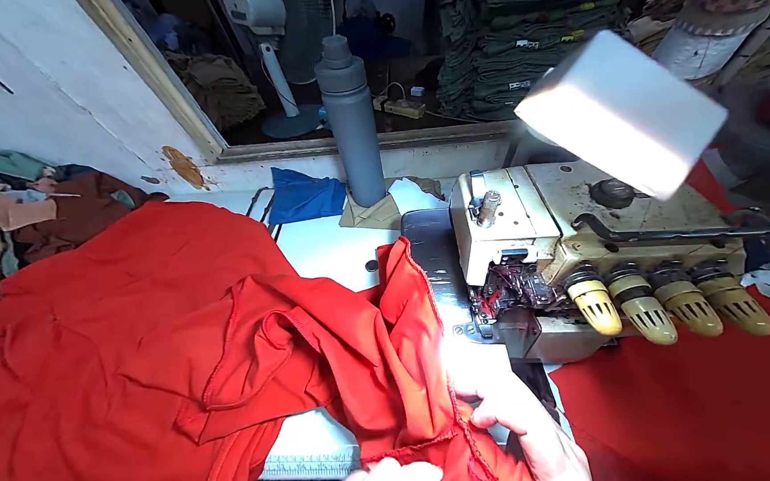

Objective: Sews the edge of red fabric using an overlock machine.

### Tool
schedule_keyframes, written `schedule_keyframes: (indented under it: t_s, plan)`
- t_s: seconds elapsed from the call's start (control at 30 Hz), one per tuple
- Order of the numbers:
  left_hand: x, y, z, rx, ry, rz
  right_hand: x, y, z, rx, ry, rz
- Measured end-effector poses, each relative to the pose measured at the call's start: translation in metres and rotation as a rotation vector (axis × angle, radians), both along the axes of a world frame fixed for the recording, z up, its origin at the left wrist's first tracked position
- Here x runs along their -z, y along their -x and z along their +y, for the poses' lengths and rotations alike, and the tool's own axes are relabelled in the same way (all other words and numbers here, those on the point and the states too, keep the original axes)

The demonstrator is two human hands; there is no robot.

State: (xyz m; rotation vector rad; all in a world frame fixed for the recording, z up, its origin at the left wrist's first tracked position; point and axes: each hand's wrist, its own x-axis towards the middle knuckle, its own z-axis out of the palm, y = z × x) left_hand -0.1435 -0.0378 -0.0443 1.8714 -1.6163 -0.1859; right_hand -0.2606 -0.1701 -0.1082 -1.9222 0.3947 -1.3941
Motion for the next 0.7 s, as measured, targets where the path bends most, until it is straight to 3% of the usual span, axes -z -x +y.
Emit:
schedule_keyframes:
  t_s: [0.17,0.27,0.43,0.5,0.7]
  plan:
    - [-0.003,-0.015,-0.009,-0.003,0.125,0.443,-0.002,-0.001,0.007,-0.156,-0.121,-0.016]
    - [-0.004,-0.029,-0.014,0.071,0.079,0.561,-0.013,0.006,0.008,-0.3,-0.214,0.113]
    - [-0.006,-0.045,-0.019,0.124,-0.085,0.502,-0.017,0.009,0.003,-0.372,-0.404,0.133]
    - [-0.003,-0.046,-0.019,0.108,-0.047,0.424,-0.015,0.007,0.002,-0.365,-0.435,0.117]
    - [0.002,-0.041,-0.022,0.029,0.032,0.495,-0.016,0.003,0.001,-0.33,-0.497,0.18]
